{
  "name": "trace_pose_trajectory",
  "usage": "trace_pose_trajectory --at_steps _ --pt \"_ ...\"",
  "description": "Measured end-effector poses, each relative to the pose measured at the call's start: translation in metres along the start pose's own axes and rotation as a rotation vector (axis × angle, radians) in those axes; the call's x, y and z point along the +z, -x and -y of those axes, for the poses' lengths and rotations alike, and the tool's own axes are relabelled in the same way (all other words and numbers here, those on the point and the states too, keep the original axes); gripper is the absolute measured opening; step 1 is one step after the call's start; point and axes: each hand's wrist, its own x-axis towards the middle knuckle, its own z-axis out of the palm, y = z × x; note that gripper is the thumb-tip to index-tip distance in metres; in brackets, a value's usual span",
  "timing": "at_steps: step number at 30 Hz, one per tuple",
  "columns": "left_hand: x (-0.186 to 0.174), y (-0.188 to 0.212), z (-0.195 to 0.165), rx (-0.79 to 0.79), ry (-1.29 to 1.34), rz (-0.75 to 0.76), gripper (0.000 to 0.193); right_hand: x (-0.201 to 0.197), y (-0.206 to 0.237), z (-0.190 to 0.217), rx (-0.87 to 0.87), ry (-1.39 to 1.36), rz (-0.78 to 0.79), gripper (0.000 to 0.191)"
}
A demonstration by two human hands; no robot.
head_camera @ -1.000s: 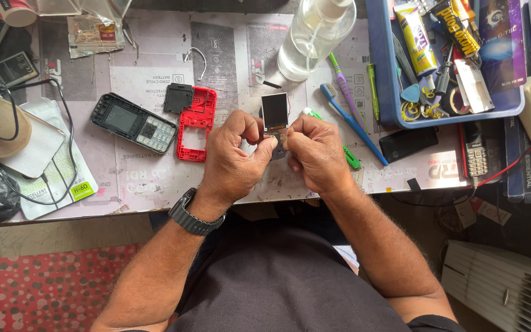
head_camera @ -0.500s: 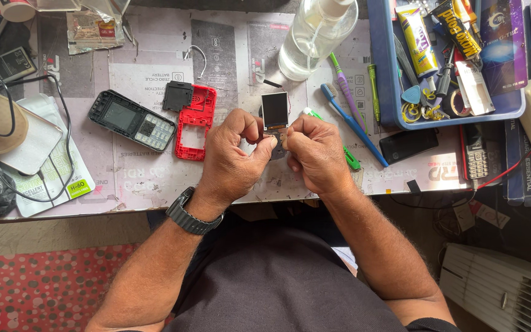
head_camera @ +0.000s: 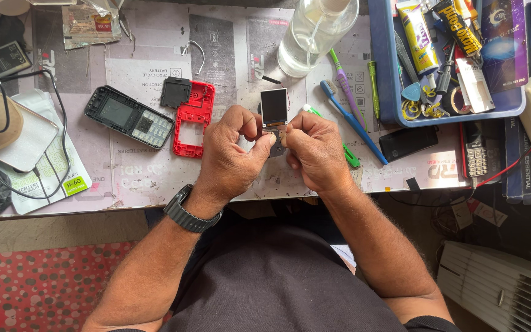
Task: The person cleans a mobile phone motherboard with a green utility knife and a blue toothbrush, then places a red battery onto the board and connects the ribbon cable. They repeatedly remove and reattach the battery while inspecting the board and a separate phone casing.
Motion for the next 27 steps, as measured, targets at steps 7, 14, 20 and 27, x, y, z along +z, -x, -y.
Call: trace_pose_trajectory --at_steps 7,14,20,27 --pt "-0.0003 0.0006 -0.0006 -0.018 -0.004 -0.004 0.030 0.0001 0.0001 -0.0002 -0.004 0.007 0.004 0.006" --pt "0.0003 0.0007 0.0009 -0.007 -0.030 -0.007 0.030 -0.0004 0.0002 -0.0009 -0.003 -0.002 -0.002 0.006" --pt "0.0012 0.0017 0.0011 0.032 -0.012 -0.013 0.030 -0.0006 0.0001 -0.0008 -0.004 -0.006 -0.002 0.006" --pt "0.0017 0.0013 -0.0007 0.041 -0.017 -0.015 0.030 0.0004 0.0019 0.0022 -0.004 0.003 0.003 0.007"
